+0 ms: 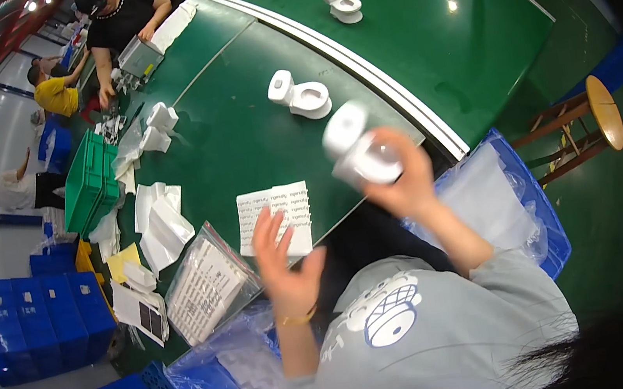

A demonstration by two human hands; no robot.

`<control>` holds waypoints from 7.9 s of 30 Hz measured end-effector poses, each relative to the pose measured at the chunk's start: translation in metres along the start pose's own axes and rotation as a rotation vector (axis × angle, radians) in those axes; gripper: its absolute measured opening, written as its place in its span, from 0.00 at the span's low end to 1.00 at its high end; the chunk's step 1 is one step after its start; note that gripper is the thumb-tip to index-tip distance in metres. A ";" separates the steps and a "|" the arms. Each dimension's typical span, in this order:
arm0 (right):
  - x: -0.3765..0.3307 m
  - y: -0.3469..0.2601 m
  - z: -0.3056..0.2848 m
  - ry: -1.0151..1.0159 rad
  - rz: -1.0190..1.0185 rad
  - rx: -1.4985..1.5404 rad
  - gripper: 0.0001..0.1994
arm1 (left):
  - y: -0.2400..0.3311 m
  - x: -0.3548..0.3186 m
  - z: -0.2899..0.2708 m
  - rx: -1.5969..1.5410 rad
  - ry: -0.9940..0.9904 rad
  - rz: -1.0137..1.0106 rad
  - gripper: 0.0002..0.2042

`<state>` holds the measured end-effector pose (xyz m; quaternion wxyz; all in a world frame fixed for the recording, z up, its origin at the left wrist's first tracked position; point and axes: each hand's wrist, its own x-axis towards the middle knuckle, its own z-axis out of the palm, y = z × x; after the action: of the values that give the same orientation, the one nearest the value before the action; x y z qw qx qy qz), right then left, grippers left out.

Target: The person uncovers miniature plastic toilet components from a bin, picks them up, peels stickers from a sticker sheet, and applies the stickers onto the components by hand.

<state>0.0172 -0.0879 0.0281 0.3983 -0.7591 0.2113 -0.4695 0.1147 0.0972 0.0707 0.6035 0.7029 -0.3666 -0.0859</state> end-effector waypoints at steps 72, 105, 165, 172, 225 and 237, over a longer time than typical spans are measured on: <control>-0.025 0.004 0.074 -0.447 -0.052 -0.189 0.04 | -0.074 -0.038 0.032 -1.096 0.169 -0.599 0.19; -0.063 -0.042 0.014 -0.590 0.925 0.838 0.04 | -0.033 -0.058 -0.005 -0.724 -0.203 -0.653 0.16; -0.056 -0.045 0.014 -1.153 0.701 0.745 0.51 | -0.046 -0.043 -0.044 -0.463 -0.450 -0.454 0.29; 0.049 0.068 -0.024 -0.017 0.253 -0.068 0.23 | -0.073 0.055 -0.099 -0.174 0.154 -0.195 0.22; -0.019 0.013 0.083 -0.398 -0.367 -0.233 0.04 | -0.089 -0.009 0.010 -0.766 0.050 -0.572 0.19; -0.029 -0.021 0.026 -0.469 0.664 0.807 0.04 | -0.058 -0.029 -0.017 -0.548 -0.246 -0.451 0.16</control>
<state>0.0253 -0.0446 0.0223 0.8191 -0.5236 0.1483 -0.1818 0.1276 0.1287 0.0128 0.6865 0.5630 -0.2356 -0.3953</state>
